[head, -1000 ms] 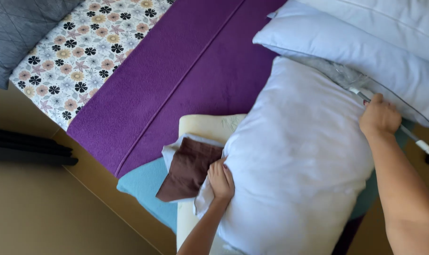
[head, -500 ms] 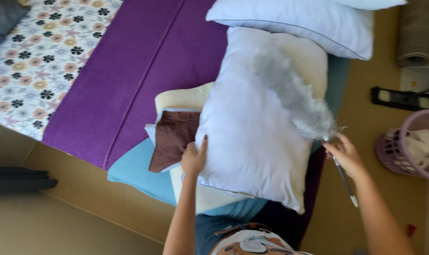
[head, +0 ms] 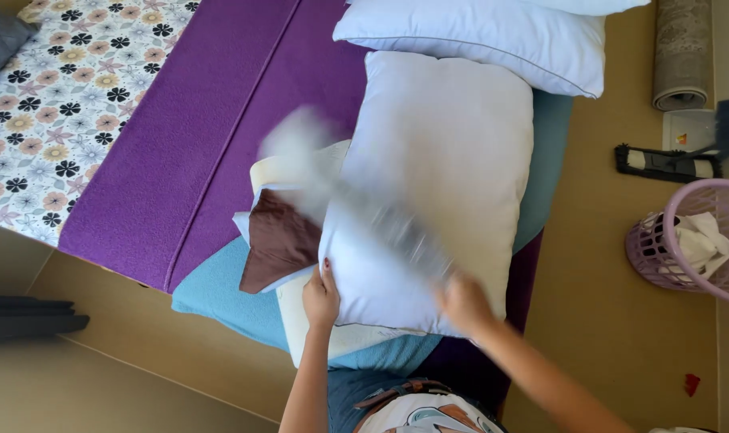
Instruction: The person uses a feather duster to clean a white pillow on a bed. They dust both sides of the pillow, then place it next to a gray pillow against the wall. The person then picks up another white pillow and dusts it as well.
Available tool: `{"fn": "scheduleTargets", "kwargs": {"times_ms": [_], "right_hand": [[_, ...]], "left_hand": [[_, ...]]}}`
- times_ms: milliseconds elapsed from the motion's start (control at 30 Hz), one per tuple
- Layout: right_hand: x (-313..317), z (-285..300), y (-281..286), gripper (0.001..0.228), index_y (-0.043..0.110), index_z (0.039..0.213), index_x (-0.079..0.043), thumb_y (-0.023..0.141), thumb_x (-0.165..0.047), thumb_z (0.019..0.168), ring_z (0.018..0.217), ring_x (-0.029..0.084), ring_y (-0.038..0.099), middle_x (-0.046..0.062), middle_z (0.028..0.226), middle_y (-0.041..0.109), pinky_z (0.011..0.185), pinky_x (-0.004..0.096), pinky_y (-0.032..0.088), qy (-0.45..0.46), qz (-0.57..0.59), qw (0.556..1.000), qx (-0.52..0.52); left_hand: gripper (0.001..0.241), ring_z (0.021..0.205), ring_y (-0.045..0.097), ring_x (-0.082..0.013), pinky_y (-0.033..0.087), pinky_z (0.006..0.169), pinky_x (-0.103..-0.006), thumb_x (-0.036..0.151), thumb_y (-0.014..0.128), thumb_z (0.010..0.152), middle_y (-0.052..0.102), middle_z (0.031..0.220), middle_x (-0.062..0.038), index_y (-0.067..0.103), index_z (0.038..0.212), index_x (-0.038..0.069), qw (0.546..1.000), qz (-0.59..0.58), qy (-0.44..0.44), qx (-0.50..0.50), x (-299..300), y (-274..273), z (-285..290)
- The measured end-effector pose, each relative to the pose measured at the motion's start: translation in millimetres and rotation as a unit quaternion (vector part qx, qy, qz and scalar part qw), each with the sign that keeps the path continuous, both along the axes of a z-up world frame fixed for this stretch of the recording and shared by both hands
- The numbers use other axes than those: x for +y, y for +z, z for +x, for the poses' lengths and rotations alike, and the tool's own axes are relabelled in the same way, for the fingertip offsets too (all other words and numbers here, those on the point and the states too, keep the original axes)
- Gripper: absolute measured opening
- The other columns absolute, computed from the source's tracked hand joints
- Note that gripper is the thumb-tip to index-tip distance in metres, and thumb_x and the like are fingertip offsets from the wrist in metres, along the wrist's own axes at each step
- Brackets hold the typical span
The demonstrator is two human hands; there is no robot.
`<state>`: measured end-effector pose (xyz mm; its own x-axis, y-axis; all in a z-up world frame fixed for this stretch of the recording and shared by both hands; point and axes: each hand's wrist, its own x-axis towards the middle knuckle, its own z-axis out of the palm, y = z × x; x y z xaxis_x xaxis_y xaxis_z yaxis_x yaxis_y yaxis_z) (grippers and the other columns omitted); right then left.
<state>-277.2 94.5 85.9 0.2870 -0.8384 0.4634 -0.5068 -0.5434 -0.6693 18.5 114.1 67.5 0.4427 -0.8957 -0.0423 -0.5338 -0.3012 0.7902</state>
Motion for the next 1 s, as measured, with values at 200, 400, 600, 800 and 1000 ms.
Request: {"fn": "scheduleTargets", "kwargs": {"times_ms": [200,400,600,800,1000], "right_hand": [[16.1,-100.9,-147.3,0.020,0.074,0.070,-0.001,0.071,-0.020,0.072,0.063,0.045,0.066,0.025,0.070,0.067,0.058,0.054,0.053,-0.215,0.237,0.923,0.212],[14.1,-271.0,-162.7,0.059,0.063,0.096,0.009,0.057,-0.046,0.115,0.055,0.029,0.050,0.005,0.063,0.052,0.055,0.052,0.039,-0.575,0.418,0.686,-0.152],[9.5,-93.1,-122.5,0.037,0.068,0.096,0.006,0.063,-0.031,0.100,0.060,0.026,0.059,0.015,0.071,0.065,0.062,0.044,0.049,-0.310,0.100,0.943,-0.073],[-92.3,-24.4,-24.7,0.021,0.074,0.099,-0.004,0.069,-0.010,0.079,0.073,0.028,0.072,0.015,0.095,0.074,0.057,0.040,0.056,0.166,-0.153,0.951,0.211],[-309.7,-202.6,-26.6,0.031,0.073,0.103,0.000,0.057,-0.027,0.106,0.089,0.045,0.070,0.027,0.100,0.072,0.073,0.056,0.055,-0.351,0.235,0.849,0.319]], "left_hand": [[0.046,0.078,0.068,-0.0385,0.054,0.077,-0.0474,0.038,0.046,0.110,0.072,0.083,-0.021,0.075,0.096,0.007,0.958,0.113,0.008,-0.263,15.4,-137.3,33.9],[0.039,0.074,0.068,-0.0410,0.054,0.066,-0.0501,0.028,0.044,0.106,0.073,0.088,-0.021,0.073,0.115,0.004,0.972,-0.017,0.060,-0.228,9.6,-103.4,15.3],[0.036,0.075,0.068,-0.0404,0.054,0.066,-0.0494,0.028,0.043,0.107,0.074,0.094,-0.018,0.071,0.110,0.005,0.970,0.001,0.070,-0.234,8.4,-105.8,13.7],[0.035,0.076,0.067,-0.0399,0.053,0.066,-0.0496,0.026,0.043,0.105,0.072,0.094,-0.018,0.070,0.109,0.005,0.976,0.008,0.065,-0.207,30.7,-137.4,22.6],[0.035,0.075,0.066,-0.0389,0.054,0.066,-0.0483,0.024,0.042,0.103,0.071,0.093,-0.018,0.070,0.106,0.003,0.970,0.023,0.053,-0.238,29.5,-145.2,22.3]]}}
